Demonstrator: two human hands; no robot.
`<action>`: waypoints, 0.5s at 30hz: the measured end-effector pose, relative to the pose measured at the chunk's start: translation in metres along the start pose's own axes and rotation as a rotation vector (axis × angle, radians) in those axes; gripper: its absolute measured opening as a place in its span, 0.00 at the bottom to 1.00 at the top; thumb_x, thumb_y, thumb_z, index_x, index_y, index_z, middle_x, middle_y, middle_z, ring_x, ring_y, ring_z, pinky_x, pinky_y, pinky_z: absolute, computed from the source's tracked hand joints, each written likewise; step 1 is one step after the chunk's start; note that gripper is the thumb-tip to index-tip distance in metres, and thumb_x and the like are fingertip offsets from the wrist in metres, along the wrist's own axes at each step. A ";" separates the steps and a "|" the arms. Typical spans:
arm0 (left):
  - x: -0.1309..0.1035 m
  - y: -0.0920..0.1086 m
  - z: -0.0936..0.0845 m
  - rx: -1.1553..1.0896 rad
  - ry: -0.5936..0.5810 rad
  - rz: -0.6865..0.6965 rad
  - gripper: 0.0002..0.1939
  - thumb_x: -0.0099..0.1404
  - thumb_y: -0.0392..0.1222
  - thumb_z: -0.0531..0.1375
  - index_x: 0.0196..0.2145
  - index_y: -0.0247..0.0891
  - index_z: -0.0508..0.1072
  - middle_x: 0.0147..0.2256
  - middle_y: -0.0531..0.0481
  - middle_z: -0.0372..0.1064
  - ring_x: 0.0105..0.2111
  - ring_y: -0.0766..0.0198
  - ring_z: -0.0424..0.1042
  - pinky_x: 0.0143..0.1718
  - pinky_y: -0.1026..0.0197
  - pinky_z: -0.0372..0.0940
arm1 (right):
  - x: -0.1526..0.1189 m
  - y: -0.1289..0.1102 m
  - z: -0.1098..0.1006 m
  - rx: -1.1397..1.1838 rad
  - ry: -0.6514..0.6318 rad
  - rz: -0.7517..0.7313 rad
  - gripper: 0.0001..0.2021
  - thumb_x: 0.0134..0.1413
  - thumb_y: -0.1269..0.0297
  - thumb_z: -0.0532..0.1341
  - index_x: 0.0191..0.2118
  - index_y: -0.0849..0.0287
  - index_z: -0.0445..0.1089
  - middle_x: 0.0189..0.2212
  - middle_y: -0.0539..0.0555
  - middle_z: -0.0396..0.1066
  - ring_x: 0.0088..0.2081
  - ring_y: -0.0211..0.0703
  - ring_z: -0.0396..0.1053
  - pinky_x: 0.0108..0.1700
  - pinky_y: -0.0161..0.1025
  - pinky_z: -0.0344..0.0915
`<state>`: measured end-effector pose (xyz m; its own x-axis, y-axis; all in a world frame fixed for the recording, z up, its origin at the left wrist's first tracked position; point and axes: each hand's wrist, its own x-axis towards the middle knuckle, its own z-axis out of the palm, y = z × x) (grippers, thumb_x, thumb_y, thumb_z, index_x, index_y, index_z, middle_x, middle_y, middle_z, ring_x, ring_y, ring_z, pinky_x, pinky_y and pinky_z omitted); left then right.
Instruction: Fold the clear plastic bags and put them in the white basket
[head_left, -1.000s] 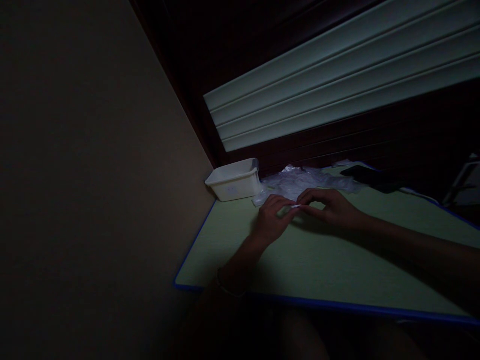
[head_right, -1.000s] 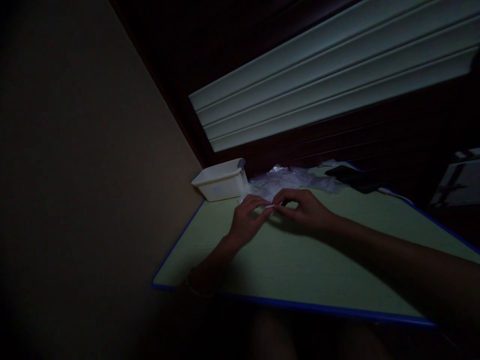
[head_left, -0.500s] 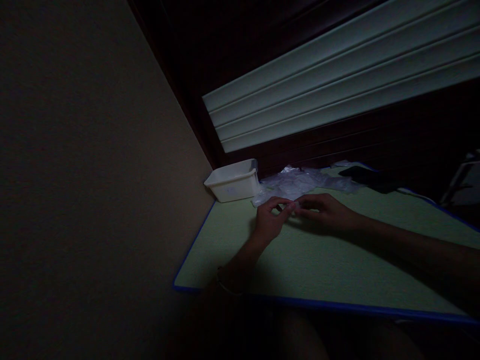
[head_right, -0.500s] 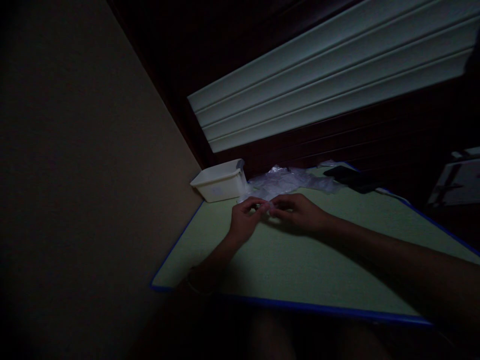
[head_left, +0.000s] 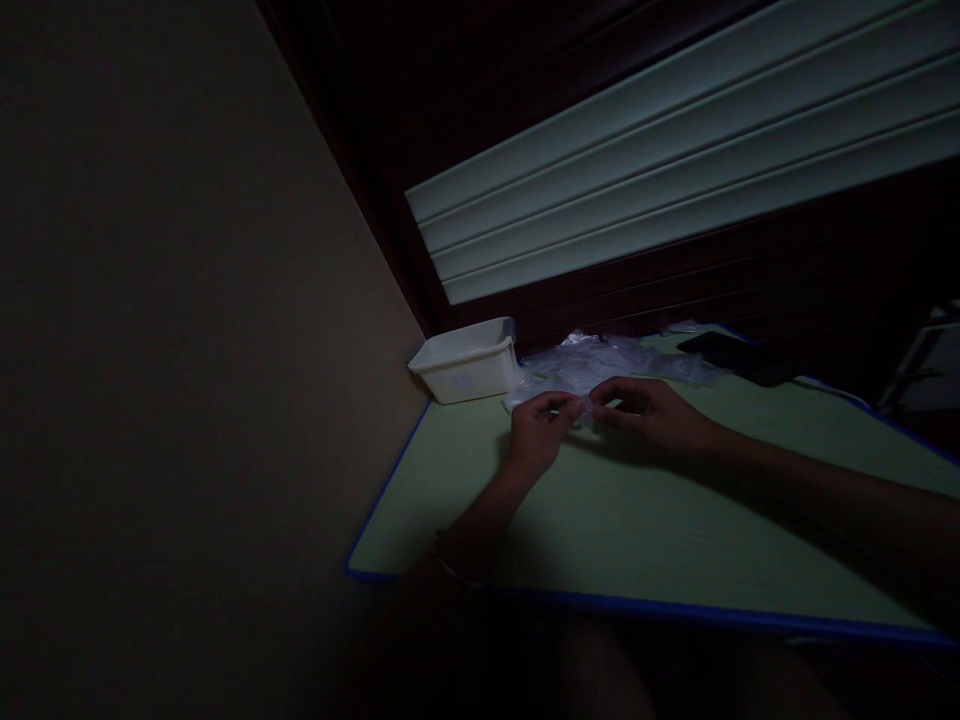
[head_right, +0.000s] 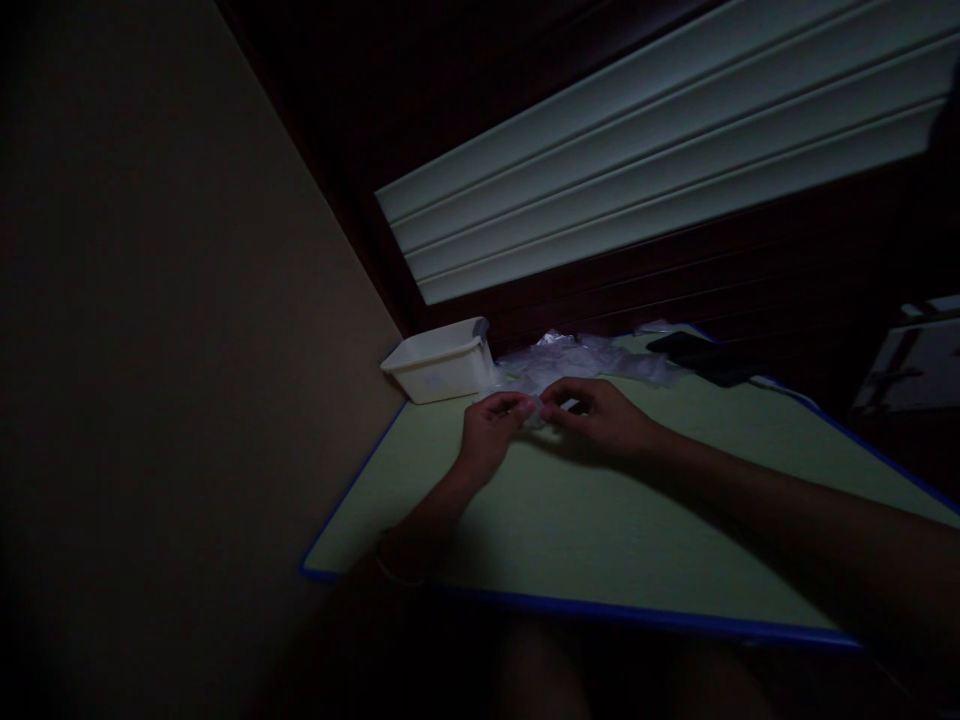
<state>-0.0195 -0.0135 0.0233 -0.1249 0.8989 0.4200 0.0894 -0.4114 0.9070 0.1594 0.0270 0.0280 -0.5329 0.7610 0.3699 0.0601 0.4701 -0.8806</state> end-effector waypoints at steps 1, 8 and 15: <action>0.000 0.000 0.000 0.003 -0.015 -0.010 0.12 0.52 0.47 0.68 0.30 0.36 0.78 0.30 0.48 0.75 0.30 0.66 0.71 0.35 0.62 0.65 | 0.000 -0.001 0.001 -0.008 0.000 -0.006 0.16 0.48 0.51 0.66 0.37 0.59 0.73 0.30 0.52 0.73 0.26 0.39 0.68 0.28 0.36 0.63; -0.002 -0.001 0.002 -0.051 -0.063 -0.100 0.18 0.50 0.49 0.69 0.36 0.35 0.77 0.33 0.47 0.75 0.32 0.65 0.72 0.37 0.61 0.66 | 0.003 0.006 0.001 -0.020 0.014 -0.085 0.20 0.48 0.44 0.64 0.33 0.59 0.73 0.29 0.54 0.73 0.30 0.43 0.68 0.32 0.39 0.65; -0.001 -0.004 0.003 -0.118 -0.078 -0.204 0.19 0.46 0.51 0.71 0.29 0.33 0.75 0.27 0.49 0.74 0.26 0.67 0.71 0.31 0.62 0.67 | 0.010 0.017 -0.004 -0.039 0.081 -0.076 0.17 0.48 0.48 0.66 0.32 0.58 0.71 0.27 0.51 0.71 0.28 0.40 0.67 0.32 0.38 0.64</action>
<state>-0.0165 -0.0126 0.0194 -0.0517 0.9722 0.2284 -0.0470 -0.2308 0.9719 0.1588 0.0443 0.0175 -0.4674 0.7554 0.4594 0.0560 0.5438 -0.8373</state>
